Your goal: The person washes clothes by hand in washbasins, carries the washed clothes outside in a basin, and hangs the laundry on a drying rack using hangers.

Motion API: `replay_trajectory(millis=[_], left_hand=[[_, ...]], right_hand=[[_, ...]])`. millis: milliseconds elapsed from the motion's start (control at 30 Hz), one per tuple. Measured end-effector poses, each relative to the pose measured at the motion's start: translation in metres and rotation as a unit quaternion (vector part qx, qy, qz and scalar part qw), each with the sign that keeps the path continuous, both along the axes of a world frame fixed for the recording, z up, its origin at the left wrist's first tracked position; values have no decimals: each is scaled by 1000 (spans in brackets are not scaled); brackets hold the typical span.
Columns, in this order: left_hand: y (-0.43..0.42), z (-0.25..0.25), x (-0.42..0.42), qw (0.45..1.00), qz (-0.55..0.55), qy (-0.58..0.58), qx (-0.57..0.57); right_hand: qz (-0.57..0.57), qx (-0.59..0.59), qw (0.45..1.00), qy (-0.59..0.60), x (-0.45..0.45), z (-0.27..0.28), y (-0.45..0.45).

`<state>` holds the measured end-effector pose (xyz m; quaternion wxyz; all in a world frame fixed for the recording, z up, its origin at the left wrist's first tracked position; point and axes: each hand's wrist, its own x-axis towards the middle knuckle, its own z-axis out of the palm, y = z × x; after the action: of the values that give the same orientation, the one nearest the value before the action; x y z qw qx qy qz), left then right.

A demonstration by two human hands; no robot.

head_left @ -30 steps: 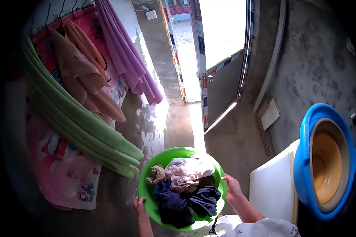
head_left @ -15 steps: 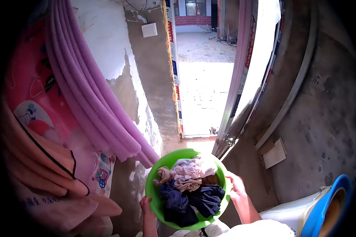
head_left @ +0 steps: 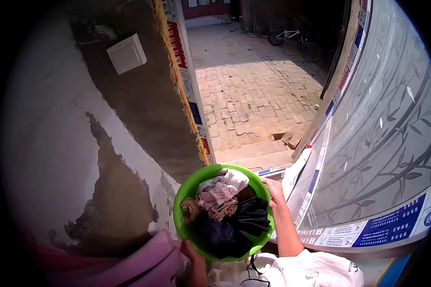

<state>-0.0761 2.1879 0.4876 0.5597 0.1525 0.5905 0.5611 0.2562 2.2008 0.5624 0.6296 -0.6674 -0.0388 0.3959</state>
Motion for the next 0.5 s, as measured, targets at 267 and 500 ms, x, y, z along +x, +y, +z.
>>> replay_trajectory(millis=[267,500], left_hand=[[160,-17,174,942,-327,15,-72],[248,-40,389,828,-558,-54,-16]], right_hand=[[-148,66,987,19,110,45,-58],[-285,-28,951,-113,160,85,-55]])
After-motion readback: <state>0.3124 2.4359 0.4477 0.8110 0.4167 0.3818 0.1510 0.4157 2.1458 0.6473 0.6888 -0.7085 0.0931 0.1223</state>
